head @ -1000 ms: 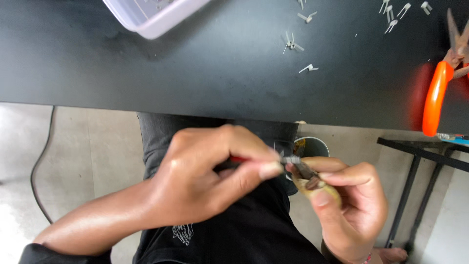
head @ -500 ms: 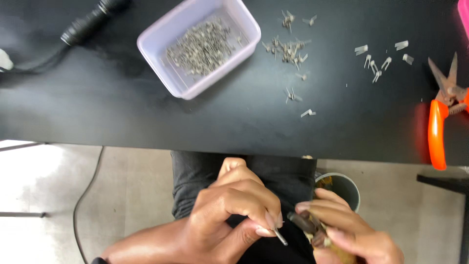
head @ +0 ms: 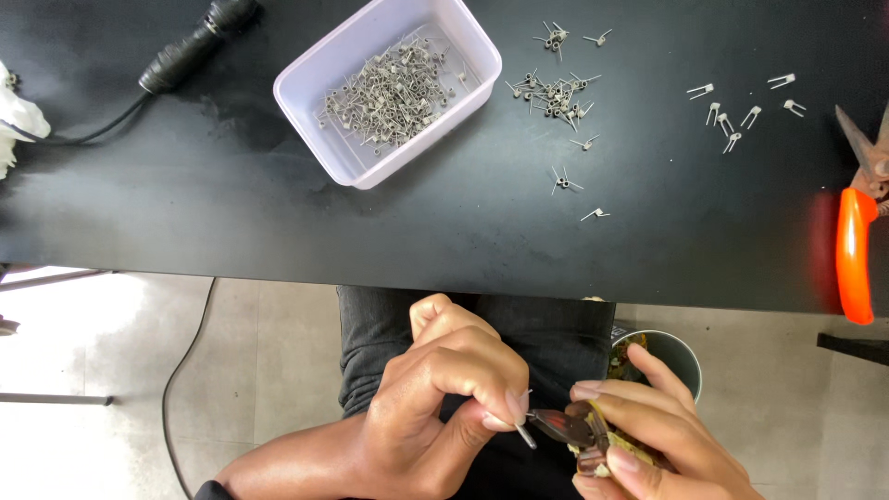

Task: The person repeatedly picks small electronic components from a container and trims their leads using pliers. They place the trimmed pieces on the table and continue the process with additional components.

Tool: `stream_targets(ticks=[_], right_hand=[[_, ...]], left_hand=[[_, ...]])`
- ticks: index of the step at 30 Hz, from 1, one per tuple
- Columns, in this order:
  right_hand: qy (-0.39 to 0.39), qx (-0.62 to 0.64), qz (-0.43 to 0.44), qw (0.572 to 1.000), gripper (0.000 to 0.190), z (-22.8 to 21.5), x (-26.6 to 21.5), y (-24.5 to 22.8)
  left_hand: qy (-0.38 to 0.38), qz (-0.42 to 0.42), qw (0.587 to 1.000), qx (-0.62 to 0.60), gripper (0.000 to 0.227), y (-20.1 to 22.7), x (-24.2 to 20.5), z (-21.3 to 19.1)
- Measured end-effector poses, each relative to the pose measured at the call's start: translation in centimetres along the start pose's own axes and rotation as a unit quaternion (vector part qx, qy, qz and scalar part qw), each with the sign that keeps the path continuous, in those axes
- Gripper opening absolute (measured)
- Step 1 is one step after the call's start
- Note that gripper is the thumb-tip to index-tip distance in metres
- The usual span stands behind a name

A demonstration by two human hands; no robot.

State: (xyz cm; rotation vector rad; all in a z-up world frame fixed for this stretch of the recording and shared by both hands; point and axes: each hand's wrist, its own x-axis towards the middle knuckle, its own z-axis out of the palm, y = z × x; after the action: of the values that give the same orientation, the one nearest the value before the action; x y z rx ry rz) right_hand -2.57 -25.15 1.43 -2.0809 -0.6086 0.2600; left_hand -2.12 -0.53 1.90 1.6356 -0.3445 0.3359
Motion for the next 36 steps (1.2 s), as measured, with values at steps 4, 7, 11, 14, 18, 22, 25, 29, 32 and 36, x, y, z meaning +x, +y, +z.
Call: stream_targets(ticks=[4, 7, 11, 14, 18, 22, 25, 29, 32, 36], right_hand=[[0.005, -0.04, -0.155, 0.987, 0.061, -0.3, 0.2, 2.1], [-0.002, -0.035, -0.169, 0.985, 0.054, -1.1, 0.8, 2.6], [-0.013, -0.006, -0.099, 0.995, 0.035, -1.2, 1.5, -0.2], [0.045, 0.024, -0.039, 0.998, 0.029, -0.6, 1.7, -1.6], [0.055, 0.089, -0.033, 0.994, 0.023, -0.2, 1.8, -1.0], [0.05, 0.121, -0.037, 0.991, 0.023, 0.0, 1.7, -0.1], [-0.002, 0.119, -0.033, 0.992, 0.027, 0.4, 2.1, -0.5], [0.158, 0.121, 0.057, 0.978, 0.013, 2.6, 2.4, -1.2], [0.165, 0.144, 0.062, 0.974, 0.015, 2.9, 2.2, -2.2], [0.183, 0.165, 0.063, 0.967, 0.018, 3.2, 1.6, -2.3]], left_hand=[[-0.033, -0.022, 0.999, -0.003, 0.013, 0.1, 0.2, -0.8], [-0.074, -0.05, 0.995, -0.049, 0.017, 0.2, 0.5, -1.5], [-0.14, -0.135, 0.963, -0.184, 0.016, 0.1, 0.6, -2.2], [-0.147, -0.195, 0.931, -0.27, 0.01, 0.2, 0.5, -2.4], [-0.149, -0.262, 0.899, -0.317, 0.008, 0.2, 0.5, -2.5], [-0.141, -0.278, 0.9, -0.306, 0.01, 0.2, 0.4, -2.3], [-0.074, -0.226, 0.932, -0.273, 0.01, 0.5, 1.0, -2.5], [-0.222, -0.266, 0.919, -0.187, 0.02, 1.2, 2.7, -4.0], [-0.278, -0.258, 0.91, -0.165, 0.013, 1.5, 3.6, -4.5], [-0.269, -0.272, 0.916, -0.121, 0.009, 2.1, 4.6, -4.9]])
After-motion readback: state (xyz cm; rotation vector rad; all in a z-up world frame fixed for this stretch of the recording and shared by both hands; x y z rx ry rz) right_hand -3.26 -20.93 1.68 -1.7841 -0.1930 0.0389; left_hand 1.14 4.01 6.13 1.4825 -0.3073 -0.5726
